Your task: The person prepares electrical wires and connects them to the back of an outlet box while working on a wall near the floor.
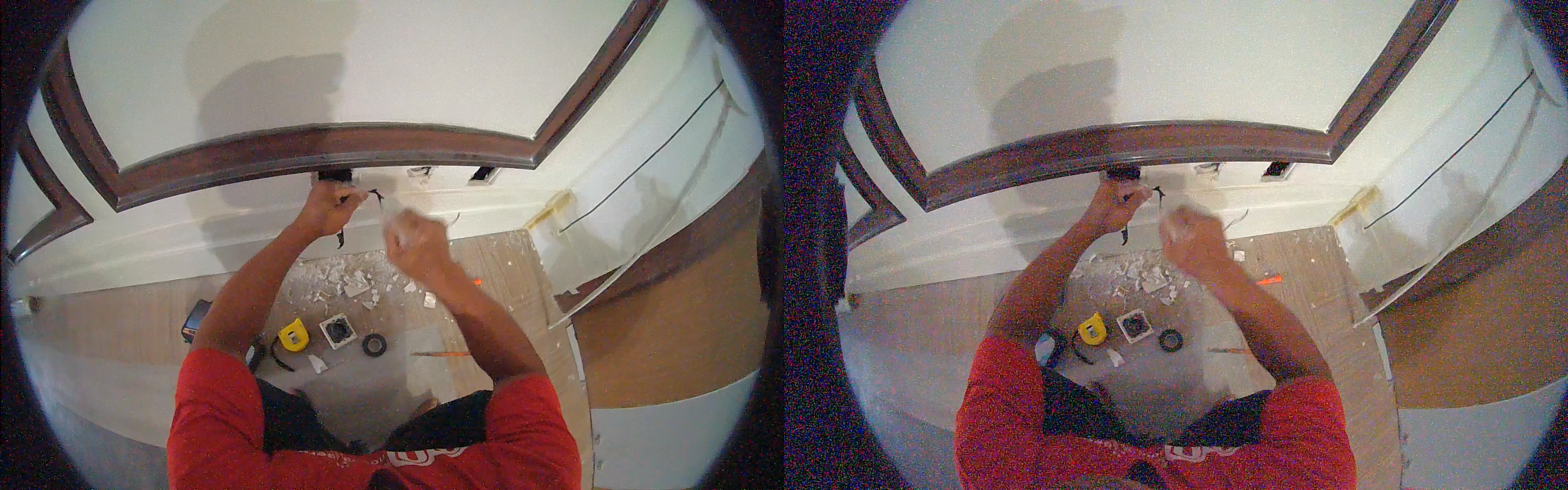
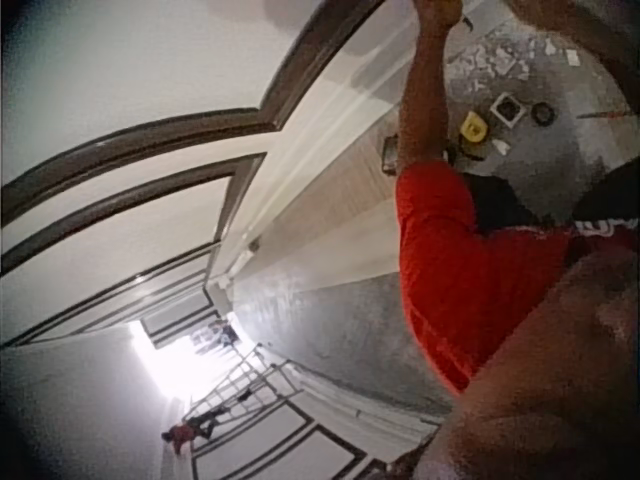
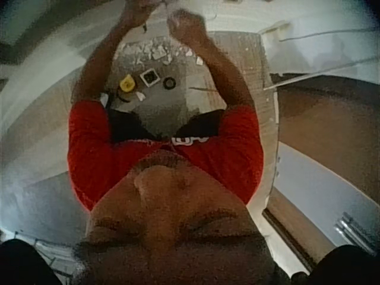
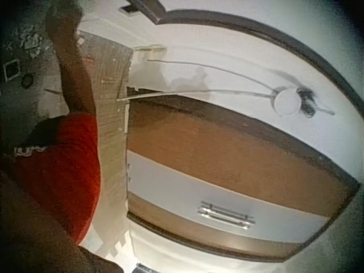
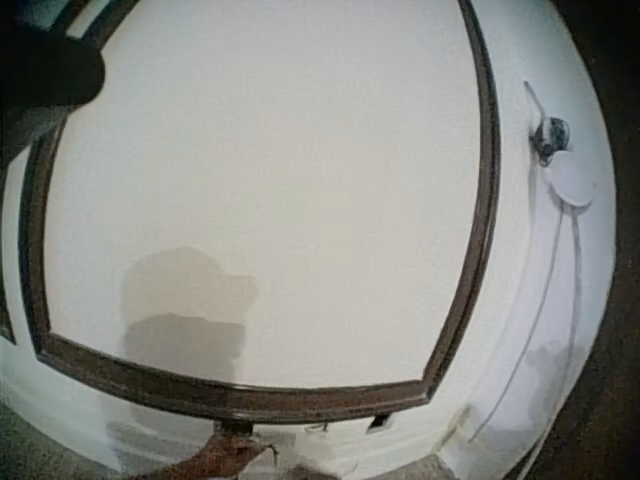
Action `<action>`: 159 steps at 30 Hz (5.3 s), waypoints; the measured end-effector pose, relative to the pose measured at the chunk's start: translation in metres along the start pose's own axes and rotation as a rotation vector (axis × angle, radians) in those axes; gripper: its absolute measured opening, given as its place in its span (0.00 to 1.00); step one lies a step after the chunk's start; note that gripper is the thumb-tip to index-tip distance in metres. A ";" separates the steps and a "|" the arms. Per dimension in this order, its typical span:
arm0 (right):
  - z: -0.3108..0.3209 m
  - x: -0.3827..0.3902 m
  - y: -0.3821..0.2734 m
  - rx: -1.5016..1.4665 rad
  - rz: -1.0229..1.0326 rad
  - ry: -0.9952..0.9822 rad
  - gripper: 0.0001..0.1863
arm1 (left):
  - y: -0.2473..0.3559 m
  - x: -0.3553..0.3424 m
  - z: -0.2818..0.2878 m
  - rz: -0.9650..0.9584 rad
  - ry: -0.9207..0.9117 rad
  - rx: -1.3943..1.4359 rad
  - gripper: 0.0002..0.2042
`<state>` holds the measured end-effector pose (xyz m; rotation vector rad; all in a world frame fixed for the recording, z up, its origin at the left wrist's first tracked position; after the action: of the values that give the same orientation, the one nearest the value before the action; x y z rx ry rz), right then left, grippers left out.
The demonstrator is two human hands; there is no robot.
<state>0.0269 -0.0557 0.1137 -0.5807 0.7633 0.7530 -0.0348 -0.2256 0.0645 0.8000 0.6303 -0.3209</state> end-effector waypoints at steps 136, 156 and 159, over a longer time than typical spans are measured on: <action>0.022 0.001 -0.026 -0.156 -0.088 -0.093 0.03 | 0.011 -0.007 0.004 0.152 0.002 -0.048 0.13; 0.030 -0.034 0.087 0.320 -0.078 0.083 0.05 | 0.014 -0.001 0.007 -0.056 0.036 -0.005 0.10; 0.051 -0.030 0.048 0.255 -0.117 0.060 0.03 | 0.015 0.000 0.009 -0.069 0.110 -0.086 0.11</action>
<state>-0.0051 -0.0023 0.1587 -0.4145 0.8583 0.5217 -0.0238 -0.2222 0.0782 0.7179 0.7713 -0.3120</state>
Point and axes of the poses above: each hand's wrist, its own x-axis away from the middle knuckle, its own z-axis out of the back of the hand, y = z × x, the point moved 7 cm from there along -x, towards the middle knuckle, and after that the axes turned 14 degrees about y, right-handed, at the moved point
